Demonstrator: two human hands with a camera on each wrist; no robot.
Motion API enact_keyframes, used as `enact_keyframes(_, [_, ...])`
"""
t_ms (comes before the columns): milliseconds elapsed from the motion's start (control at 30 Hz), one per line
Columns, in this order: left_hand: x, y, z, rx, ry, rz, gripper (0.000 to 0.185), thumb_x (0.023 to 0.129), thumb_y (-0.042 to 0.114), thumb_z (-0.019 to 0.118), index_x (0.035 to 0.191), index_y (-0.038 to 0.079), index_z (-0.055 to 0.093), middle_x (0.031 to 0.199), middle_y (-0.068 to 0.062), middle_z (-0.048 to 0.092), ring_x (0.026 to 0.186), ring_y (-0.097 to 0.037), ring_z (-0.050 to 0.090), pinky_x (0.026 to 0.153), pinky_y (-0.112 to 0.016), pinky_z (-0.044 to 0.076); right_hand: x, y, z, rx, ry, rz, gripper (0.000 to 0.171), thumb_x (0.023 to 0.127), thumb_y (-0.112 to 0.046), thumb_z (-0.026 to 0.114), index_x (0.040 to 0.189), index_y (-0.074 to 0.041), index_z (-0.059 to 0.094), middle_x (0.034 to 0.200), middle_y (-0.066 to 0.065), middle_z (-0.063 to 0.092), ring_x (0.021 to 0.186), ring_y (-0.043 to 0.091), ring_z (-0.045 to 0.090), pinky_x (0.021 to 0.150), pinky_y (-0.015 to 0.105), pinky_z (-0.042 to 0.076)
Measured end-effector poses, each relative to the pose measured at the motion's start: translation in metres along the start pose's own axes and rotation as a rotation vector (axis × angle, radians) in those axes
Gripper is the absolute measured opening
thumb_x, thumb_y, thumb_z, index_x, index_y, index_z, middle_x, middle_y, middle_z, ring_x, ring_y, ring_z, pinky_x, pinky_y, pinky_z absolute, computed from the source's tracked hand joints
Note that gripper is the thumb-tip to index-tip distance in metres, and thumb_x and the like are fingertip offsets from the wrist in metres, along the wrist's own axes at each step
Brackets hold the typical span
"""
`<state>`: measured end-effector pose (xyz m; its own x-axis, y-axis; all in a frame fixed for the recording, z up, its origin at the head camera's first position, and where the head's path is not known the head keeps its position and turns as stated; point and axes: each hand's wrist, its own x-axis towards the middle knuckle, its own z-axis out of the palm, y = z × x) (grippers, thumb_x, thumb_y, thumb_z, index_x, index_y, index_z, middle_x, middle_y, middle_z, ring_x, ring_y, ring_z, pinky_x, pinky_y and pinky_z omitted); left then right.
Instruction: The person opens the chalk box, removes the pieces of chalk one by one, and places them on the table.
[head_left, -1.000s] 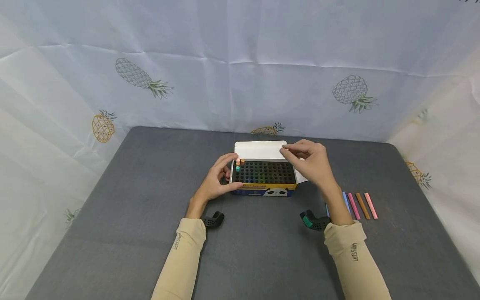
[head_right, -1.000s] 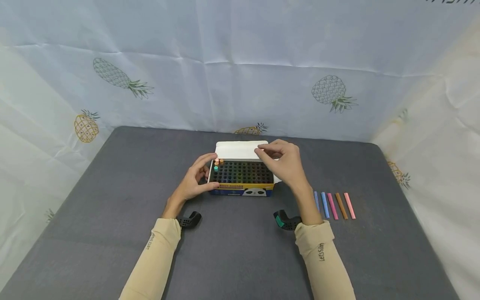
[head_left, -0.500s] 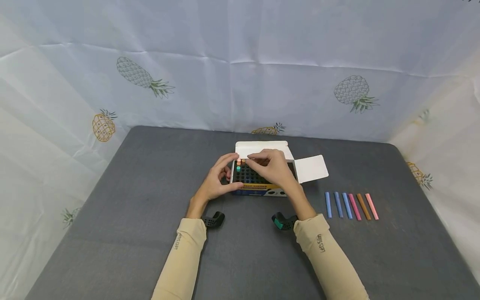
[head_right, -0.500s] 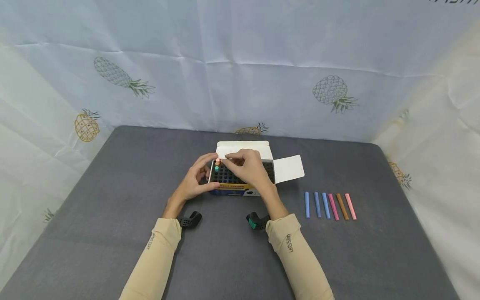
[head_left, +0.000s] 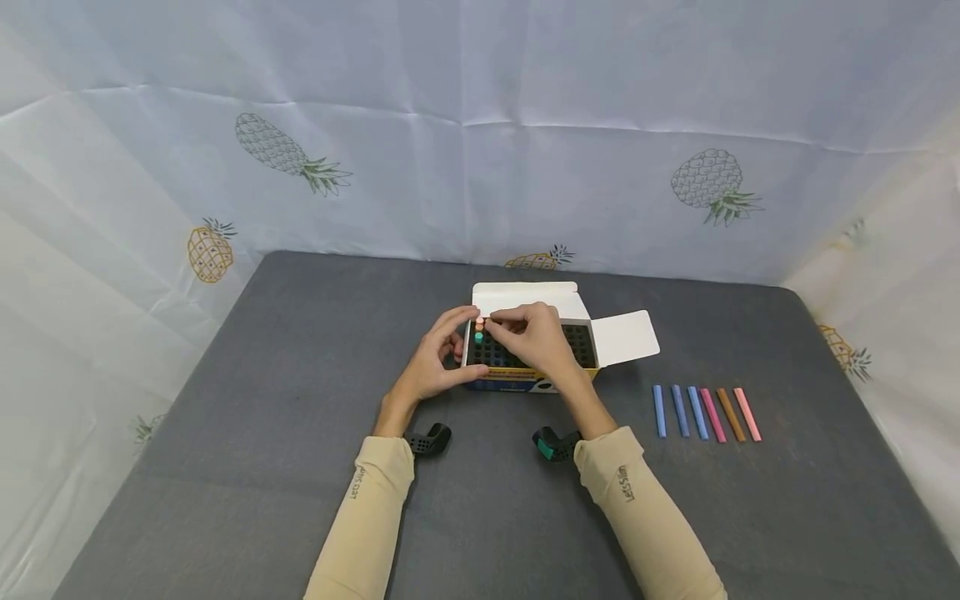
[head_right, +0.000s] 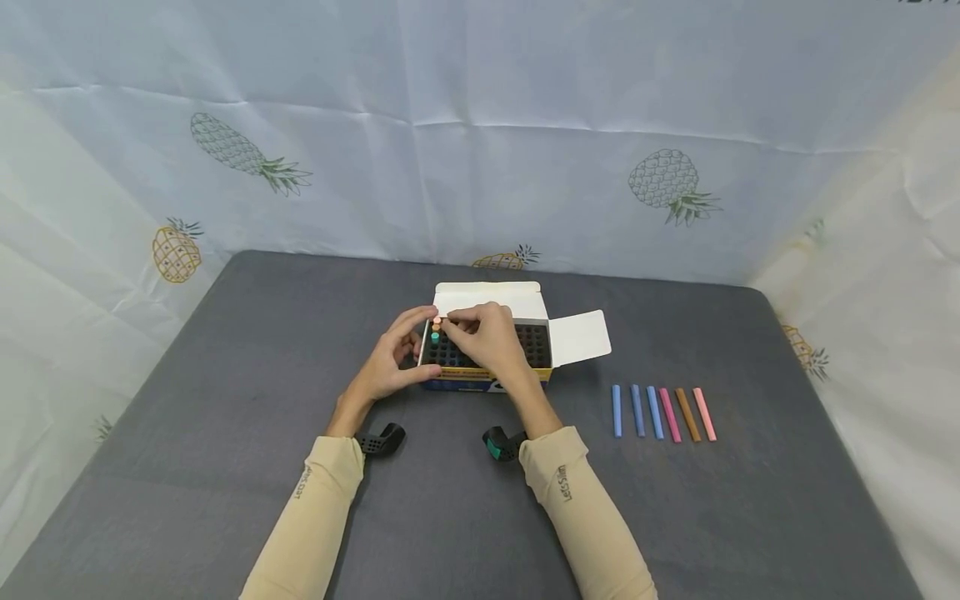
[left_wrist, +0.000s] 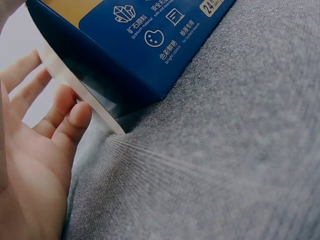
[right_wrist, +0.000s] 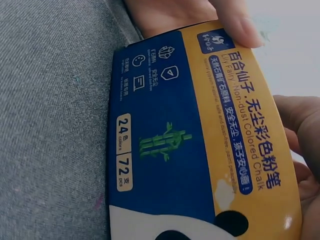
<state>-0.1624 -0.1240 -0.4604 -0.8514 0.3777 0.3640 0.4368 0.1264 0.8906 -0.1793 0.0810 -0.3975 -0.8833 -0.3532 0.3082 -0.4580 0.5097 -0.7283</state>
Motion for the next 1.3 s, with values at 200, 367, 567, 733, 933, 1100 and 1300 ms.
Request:
enact_keyframes(200, [0.000,0.008,0.000,-0.008,-0.004,0.021,0.078,0.080,-0.013,0.075,0.150,-0.010,0.041,0.158,-0.029,0.033,0.076,-0.047,0.041,0.071,-0.047,0.040,0.001,-0.003,0.002,-0.027,0.009,0.023,0.018,0.094,-0.013,0.075,0.104,0.000,0.081,0.082,0.015,0.079,0.067,0.023,0.073,0.060,0.027,0.055])
enact_keyframes(367, [0.000,-0.004,-0.001,0.017,-0.004,0.015,0.080,0.082,-0.005,0.079,0.152,-0.004,0.042,0.159,-0.023,0.034,0.076,-0.040,0.044,0.071,-0.041,0.042,0.001,-0.005,0.004,-0.034,0.028,0.043,0.016,0.094,-0.013,0.075,0.102,-0.001,0.082,0.085,0.015,0.080,0.068,0.023,0.074,0.059,0.024,0.054])
enact_keyframes(567, [0.000,-0.010,-0.002,0.000,-0.006,0.025,0.077,0.086,0.016,0.082,0.153,0.005,0.045,0.159,-0.016,0.036,0.076,-0.032,0.045,0.071,-0.032,0.043,0.002,-0.003,0.009,-0.046,0.062,0.027,0.013,0.093,-0.010,0.074,0.097,0.000,0.082,0.082,0.015,0.079,0.064,0.022,0.071,0.054,0.020,0.046])
enact_keyframes(733, [0.000,-0.010,-0.002,-0.017,-0.004,0.027,0.078,0.087,0.022,0.083,0.153,0.006,0.046,0.159,-0.013,0.037,0.076,-0.032,0.044,0.072,-0.030,0.043,0.001,-0.002,0.011,-0.043,0.088,0.053,0.013,0.093,-0.012,0.076,0.095,-0.001,0.083,0.081,0.015,0.079,0.065,0.023,0.073,0.057,0.025,0.053])
enact_keyframes(933, [0.000,-0.010,-0.002,-0.019,-0.005,0.029,0.078,0.085,0.014,0.083,0.153,0.006,0.046,0.159,-0.014,0.038,0.076,-0.031,0.044,0.072,-0.031,0.042,0.000,-0.004,0.011,-0.042,0.105,0.100,0.015,0.091,-0.015,0.077,0.094,0.000,0.083,0.082,0.016,0.079,0.068,0.024,0.075,0.060,0.031,0.058])
enact_keyframes(1100, [0.001,-0.009,-0.001,-0.013,-0.005,0.008,0.080,0.082,0.000,0.080,0.153,0.004,0.044,0.159,-0.015,0.037,0.077,-0.035,0.045,0.072,-0.034,0.042,0.000,-0.004,0.011,-0.041,0.107,0.068,0.015,0.093,-0.013,0.075,0.095,0.000,0.083,0.082,0.015,0.079,0.064,0.023,0.071,0.056,0.024,0.051])
enact_keyframes(1300, [0.003,0.001,-0.001,0.005,-0.005,-0.006,0.080,0.080,-0.010,0.076,0.152,-0.005,0.042,0.159,-0.025,0.034,0.077,-0.046,0.043,0.071,-0.045,0.041,0.001,-0.003,0.010,-0.002,0.164,-0.008,0.014,0.093,-0.012,0.075,0.096,0.000,0.082,0.071,0.014,0.074,0.052,0.015,0.058,0.050,0.021,0.038])
